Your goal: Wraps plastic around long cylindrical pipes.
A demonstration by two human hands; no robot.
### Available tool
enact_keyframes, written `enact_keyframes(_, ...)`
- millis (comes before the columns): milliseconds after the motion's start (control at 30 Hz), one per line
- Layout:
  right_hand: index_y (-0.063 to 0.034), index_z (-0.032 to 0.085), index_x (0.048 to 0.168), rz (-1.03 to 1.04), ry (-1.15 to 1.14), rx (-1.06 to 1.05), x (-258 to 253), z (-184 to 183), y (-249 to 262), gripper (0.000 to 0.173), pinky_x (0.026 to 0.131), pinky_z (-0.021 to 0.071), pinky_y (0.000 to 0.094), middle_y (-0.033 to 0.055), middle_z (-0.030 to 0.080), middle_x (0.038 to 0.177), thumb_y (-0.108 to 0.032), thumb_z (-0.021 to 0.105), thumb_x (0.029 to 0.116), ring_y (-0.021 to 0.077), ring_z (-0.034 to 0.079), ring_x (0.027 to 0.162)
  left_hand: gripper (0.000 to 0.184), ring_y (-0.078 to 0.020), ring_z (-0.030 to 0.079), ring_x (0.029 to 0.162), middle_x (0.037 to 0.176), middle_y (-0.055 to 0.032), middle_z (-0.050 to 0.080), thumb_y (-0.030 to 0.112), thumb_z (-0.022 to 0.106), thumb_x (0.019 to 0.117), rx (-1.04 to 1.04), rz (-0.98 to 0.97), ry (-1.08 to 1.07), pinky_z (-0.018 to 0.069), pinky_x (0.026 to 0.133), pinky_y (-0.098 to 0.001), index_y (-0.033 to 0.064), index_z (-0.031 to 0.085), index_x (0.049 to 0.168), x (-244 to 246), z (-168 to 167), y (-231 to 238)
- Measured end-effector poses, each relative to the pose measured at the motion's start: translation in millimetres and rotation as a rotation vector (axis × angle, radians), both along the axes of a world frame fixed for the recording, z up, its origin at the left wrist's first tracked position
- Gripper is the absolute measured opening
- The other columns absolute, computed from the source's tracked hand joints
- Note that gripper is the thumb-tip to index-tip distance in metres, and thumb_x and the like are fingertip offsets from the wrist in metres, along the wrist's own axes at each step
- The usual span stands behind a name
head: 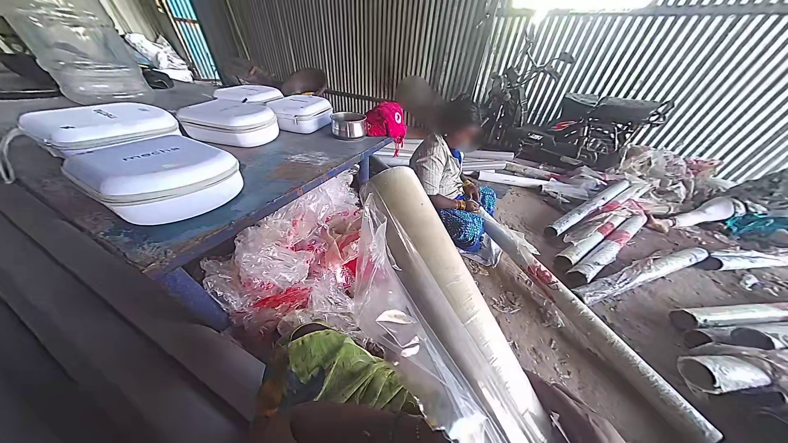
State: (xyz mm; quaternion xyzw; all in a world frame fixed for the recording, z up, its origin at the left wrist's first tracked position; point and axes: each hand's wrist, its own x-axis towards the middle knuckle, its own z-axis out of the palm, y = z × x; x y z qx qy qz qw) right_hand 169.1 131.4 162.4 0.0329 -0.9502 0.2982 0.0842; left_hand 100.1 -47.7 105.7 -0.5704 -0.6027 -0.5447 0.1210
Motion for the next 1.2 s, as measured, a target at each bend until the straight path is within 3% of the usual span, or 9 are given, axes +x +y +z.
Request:
enact_keyframes(100, 0.0031, 0.064, 0.132, -0.01, 0.007, -0.042, -1, -18, 17, 0.079, 0.078, 0.0546, 0.0563, 0.0195, 0.073, 0.105, -0.06, 0.059, 0.0838, 0.0339, 0.071, 0.091, 0.032, -0.0134, 0.069, 0.108, 0.107, -0.0068, 0.075, 0.037, 0.058, 0.1024, -0.064, -0.212, 0.159, 0.051, 0.099, -0.032, 0.012, 0.077, 0.111, -14, -49, -5)
enact_keyframes(167, -0.0013, 0.065, 0.132, -0.013, -0.012, -0.096, -1, -25, 25, 0.081, 0.078, 0.0549, 0.0519, 0.0161, 0.073, 0.106, -0.065, 0.056, 0.0838, 0.0271, 0.07, 0.091, 0.028, -0.0076, 0.069, 0.106, 0.106, -0.0023, 0.076, 0.034, 0.06, 0.1026, -0.078, -0.324, 0.05, 0.0531, 0.096, -0.027, 0.0139, 0.077, 0.112, -14, -60, -19)
enact_keyframes(333, -0.0027, 0.064, 0.132, -0.011, -0.111, -0.269, -4, -26, 41, 0.074, 0.081, 0.0537, 0.0367, 0.0089, 0.072, 0.103, -0.061, 0.063, 0.0861, 0.0111, 0.065, 0.09, 0.028, -0.0039, 0.069, 0.09, 0.085, 0.0014, 0.071, 0.035, 0.073, 0.094, -0.082, -0.602, -0.629, 0.0563, 0.086, -0.0215, 0.0089, 0.067, 0.086, 1, 0, -29)
enact_keyframes(400, -0.004, 0.064, 0.131, -0.014, -0.126, -0.319, -2, -28, 46, 0.07, 0.077, 0.0533, 0.0248, 0.0014, 0.07, 0.098, -0.059, 0.064, 0.087, 0.0002, 0.062, 0.084, 0.015, -0.0053, 0.067, 0.095, 0.091, 0.0049, 0.069, 0.028, 0.071, 0.0961, -0.002, -0.73, -0.65, 0.0549, 0.091, -0.0251, 0.0147, 0.066, 0.093, 2, -16, -18)
enact_keyframes(600, -0.0004, 0.061, 0.128, 0.017, -0.133, -0.491, 13, -32, 64, 0.056, 0.074, 0.0515, 0.0178, -0.0012, 0.068, 0.097, -0.044, 0.061, 0.0937, -0.0044, 0.06, 0.081, 0.01, -0.0007, 0.066, 0.094, 0.091, 0.0118, 0.068, 0.031, 0.07, 0.0966, -0.088, -0.771, -0.602, 0.0556, 0.09, -0.0232, 0.0217, 0.067, 0.097, 8, -14, 10)
enact_keyframes(767, -0.0021, 0.064, 0.131, -0.01, -0.182, -0.399, 35, -30, 59, 0.045, 0.08, 0.0518, 0.0394, 0.0108, 0.07, 0.102, -0.031, 0.064, 0.0974, 0.0142, 0.063, 0.085, 0.01, 0.0026, 0.068, 0.084, 0.081, 0.0163, 0.068, 0.03, 0.071, 0.0956, -0.165, -0.77, -0.526, 0.0574, 0.087, -0.0199, 0.0243, 0.067, 0.088, 31, 12, 20)
enact_keyframes(867, -0.0027, 0.069, 0.124, -0.049, -0.133, -0.299, 57, -31, 55, 0.042, 0.077, 0.0526, 0.0442, 0.011, 0.072, 0.095, -0.033, 0.069, 0.0952, 0.0184, 0.065, 0.082, 0.014, 0.0002, 0.068, 0.084, 0.081, 0.0144, 0.068, 0.031, 0.073, 0.0939, -0.211, -0.759, -0.447, 0.0582, 0.086, -0.0213, 0.0231, 0.066, 0.084, 41, 8, 20)
enact_keyframes(1000, -0.0047, 0.075, 0.114, -0.142, -0.034, -0.159, 97, -37, 54, 0.037, 0.072, 0.0516, 0.0436, 0.0102, 0.072, 0.09, -0.037, 0.067, 0.0964, 0.0198, 0.066, 0.08, 0.02, -0.0041, 0.068, 0.102, 0.094, 0.0065, 0.073, 0.033, 0.07, 0.0971, -0.286, -0.792, -0.247, 0.0538, 0.096, -0.0231, 0.0161, 0.071, 0.087, 41, -9, 19)
enact_keyframes(1200, -0.0028, 0.071, 0.123, -0.386, -0.032, -0.152, 165, -51, 42, 0.041, 0.078, 0.0511, 0.0487, 0.0161, 0.072, 0.097, -0.035, 0.059, 0.1015, 0.0285, 0.066, 0.085, 0.009, -0.0011, 0.069, 0.098, 0.095, 0.0133, 0.073, 0.028, 0.066, 0.0999, -0.282, -0.908, -0.397, 0.0561, 0.096, -0.0248, 0.0213, 0.072, 0.099, 52, -8, 28)
